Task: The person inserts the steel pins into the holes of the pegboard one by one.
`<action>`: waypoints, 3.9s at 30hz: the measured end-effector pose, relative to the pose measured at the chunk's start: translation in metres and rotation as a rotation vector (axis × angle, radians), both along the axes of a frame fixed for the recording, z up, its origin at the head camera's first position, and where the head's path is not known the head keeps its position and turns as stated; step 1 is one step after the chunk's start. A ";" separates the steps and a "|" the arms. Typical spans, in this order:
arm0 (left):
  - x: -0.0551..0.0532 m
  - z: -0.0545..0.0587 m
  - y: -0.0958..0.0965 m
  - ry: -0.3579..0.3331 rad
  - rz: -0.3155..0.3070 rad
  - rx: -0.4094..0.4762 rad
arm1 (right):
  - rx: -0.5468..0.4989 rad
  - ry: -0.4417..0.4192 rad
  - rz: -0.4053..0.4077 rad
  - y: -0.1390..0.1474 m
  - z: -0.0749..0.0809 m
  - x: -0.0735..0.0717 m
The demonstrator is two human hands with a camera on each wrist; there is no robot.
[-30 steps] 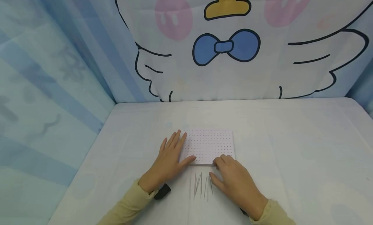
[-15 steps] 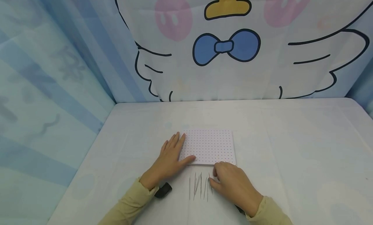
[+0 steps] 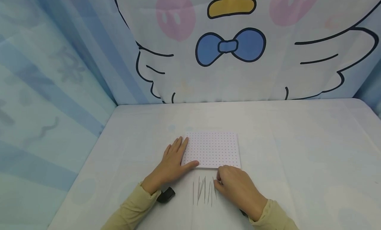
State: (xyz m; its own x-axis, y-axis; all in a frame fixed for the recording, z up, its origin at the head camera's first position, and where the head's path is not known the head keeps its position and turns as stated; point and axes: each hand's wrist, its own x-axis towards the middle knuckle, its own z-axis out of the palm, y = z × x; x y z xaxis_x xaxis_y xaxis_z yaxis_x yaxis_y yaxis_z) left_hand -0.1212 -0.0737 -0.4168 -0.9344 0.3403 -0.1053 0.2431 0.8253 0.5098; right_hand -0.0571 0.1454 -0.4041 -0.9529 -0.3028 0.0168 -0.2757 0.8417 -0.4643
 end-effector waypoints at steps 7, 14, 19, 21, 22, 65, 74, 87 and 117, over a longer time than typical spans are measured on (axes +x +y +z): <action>-0.002 -0.003 0.000 -0.003 -0.002 -0.007 | 0.027 -0.014 0.003 -0.003 0.002 0.000; -0.002 -0.004 0.002 -0.009 -0.001 -0.008 | 0.070 0.034 -0.009 -0.005 0.001 -0.001; -0.002 -0.005 0.000 -0.009 0.003 -0.009 | 0.170 0.080 -0.015 -0.007 0.002 0.001; -0.002 -0.004 0.000 -0.007 0.003 -0.007 | 0.214 0.112 -0.011 -0.008 0.001 0.001; -0.001 -0.004 0.000 -0.006 0.003 -0.006 | 0.233 0.129 -0.007 -0.009 0.001 0.002; -0.003 -0.006 -0.001 0.014 -0.033 -0.031 | -0.235 0.197 0.044 0.015 0.036 -0.061; -0.002 -0.005 -0.001 -0.001 -0.035 -0.037 | -0.293 0.184 0.035 0.021 0.021 -0.071; -0.002 -0.006 -0.002 0.024 -0.037 -0.034 | -0.285 0.212 0.058 0.017 0.011 -0.078; -0.002 -0.006 -0.001 0.037 -0.037 -0.042 | -0.176 0.164 -0.026 0.012 0.014 -0.067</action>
